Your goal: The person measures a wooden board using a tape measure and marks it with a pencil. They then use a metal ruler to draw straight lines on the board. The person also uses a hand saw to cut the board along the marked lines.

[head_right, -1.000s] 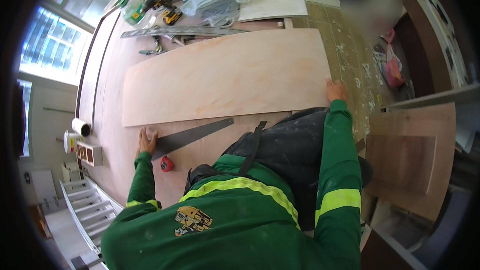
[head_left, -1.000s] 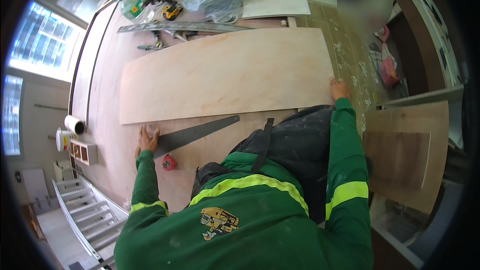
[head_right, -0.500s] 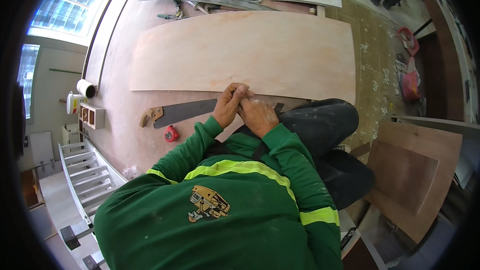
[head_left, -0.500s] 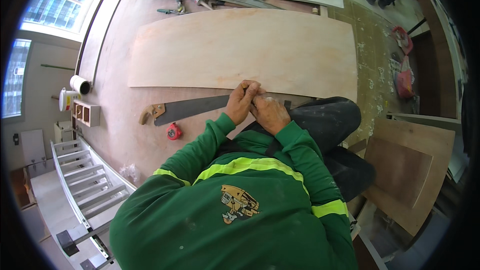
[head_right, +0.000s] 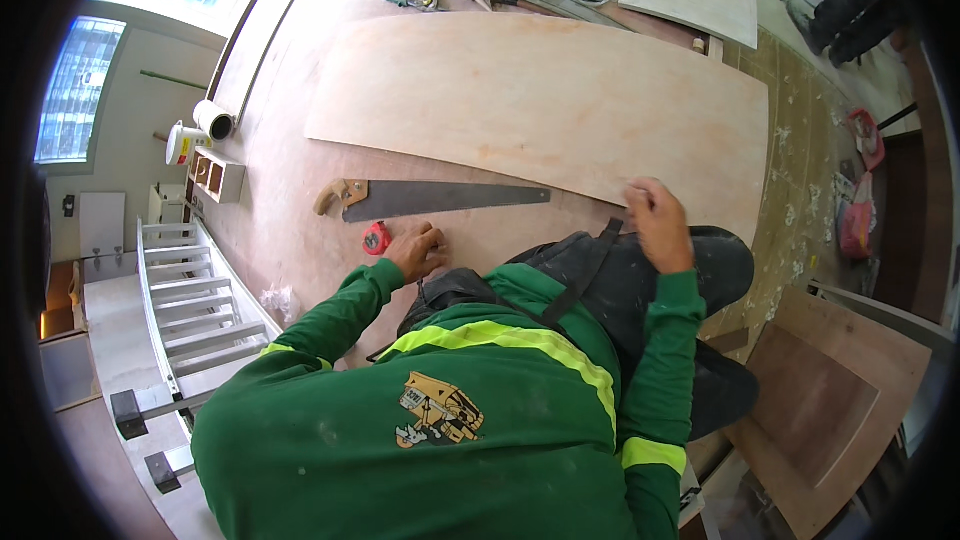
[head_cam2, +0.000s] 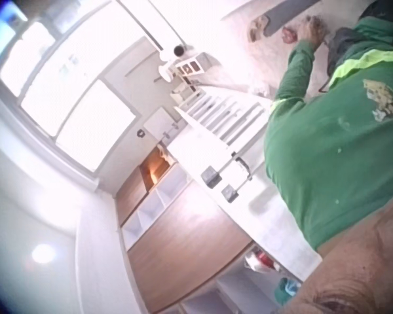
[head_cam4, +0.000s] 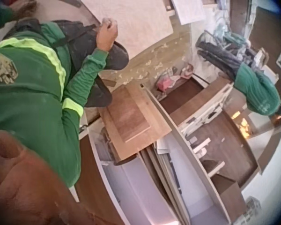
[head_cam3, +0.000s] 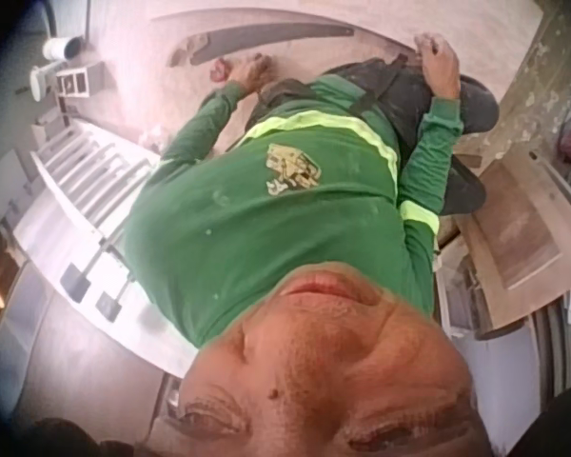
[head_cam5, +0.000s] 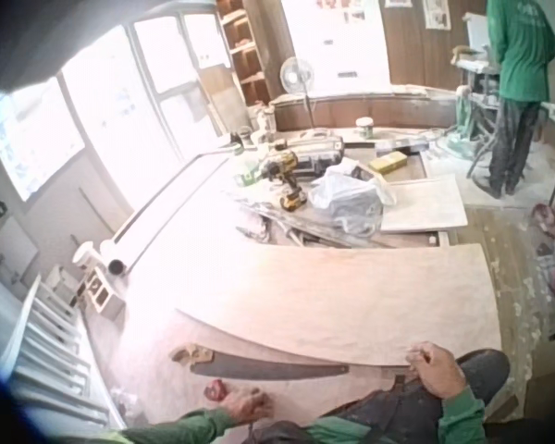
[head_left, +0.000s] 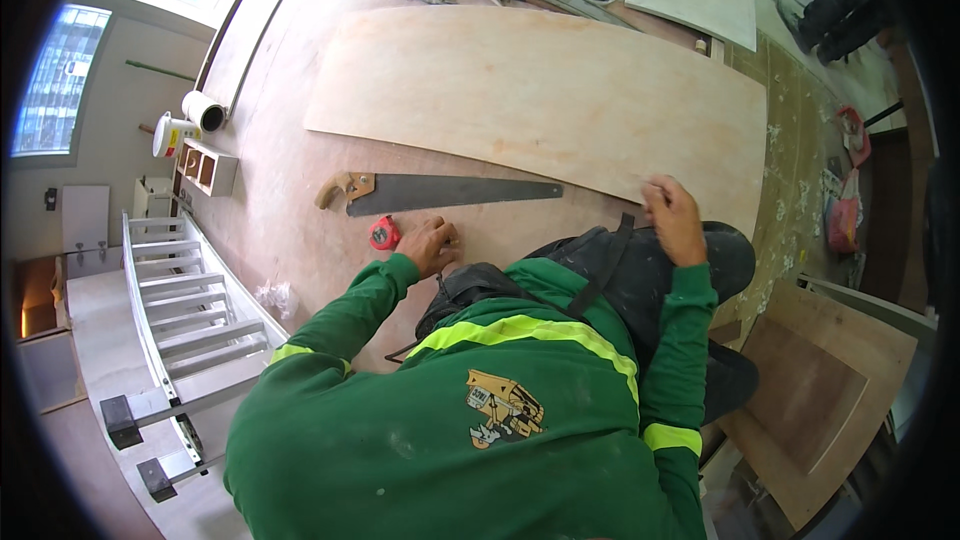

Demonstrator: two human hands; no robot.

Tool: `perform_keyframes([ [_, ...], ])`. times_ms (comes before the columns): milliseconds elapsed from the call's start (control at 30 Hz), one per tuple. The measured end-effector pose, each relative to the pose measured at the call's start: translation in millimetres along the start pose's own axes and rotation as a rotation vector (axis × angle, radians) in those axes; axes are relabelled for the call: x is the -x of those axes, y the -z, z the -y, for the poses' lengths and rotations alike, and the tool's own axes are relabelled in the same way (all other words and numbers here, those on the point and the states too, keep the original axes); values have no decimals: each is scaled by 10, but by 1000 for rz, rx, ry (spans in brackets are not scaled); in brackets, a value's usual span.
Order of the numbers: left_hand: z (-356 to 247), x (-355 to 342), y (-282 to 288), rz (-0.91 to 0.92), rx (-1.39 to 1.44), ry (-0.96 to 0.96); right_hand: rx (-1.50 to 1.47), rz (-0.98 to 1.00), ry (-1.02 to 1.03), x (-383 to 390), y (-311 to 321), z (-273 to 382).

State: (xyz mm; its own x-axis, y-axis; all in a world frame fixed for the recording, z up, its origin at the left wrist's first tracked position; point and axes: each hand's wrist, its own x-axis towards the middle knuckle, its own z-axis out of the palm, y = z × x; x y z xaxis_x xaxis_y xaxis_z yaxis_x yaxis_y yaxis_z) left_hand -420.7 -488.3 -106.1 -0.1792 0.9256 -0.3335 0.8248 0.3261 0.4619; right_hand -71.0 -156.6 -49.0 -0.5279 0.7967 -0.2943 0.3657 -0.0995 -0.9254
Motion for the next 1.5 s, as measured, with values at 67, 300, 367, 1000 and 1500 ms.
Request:
perform_keyframes([
  [67, 47, -19, 193, -146, -104, 0, 61, -89, 7, 138, 305, -56],
  [300, 980, -504, 886, -310, -186, 133, -302, -204, 22, 301, 484, -151],
  [367, 1060, -542, 885, -111, -132, 139, -202, -212, -5, 267, 426, -144],
  [1000, 2167, 160, 712, 399, -88, 311, -256, -241, 104, 349, 468, -213],
  [1500, -556, -481, 2291, -203, 328, -53, -174, -247, 397, 886, 41, 353],
])
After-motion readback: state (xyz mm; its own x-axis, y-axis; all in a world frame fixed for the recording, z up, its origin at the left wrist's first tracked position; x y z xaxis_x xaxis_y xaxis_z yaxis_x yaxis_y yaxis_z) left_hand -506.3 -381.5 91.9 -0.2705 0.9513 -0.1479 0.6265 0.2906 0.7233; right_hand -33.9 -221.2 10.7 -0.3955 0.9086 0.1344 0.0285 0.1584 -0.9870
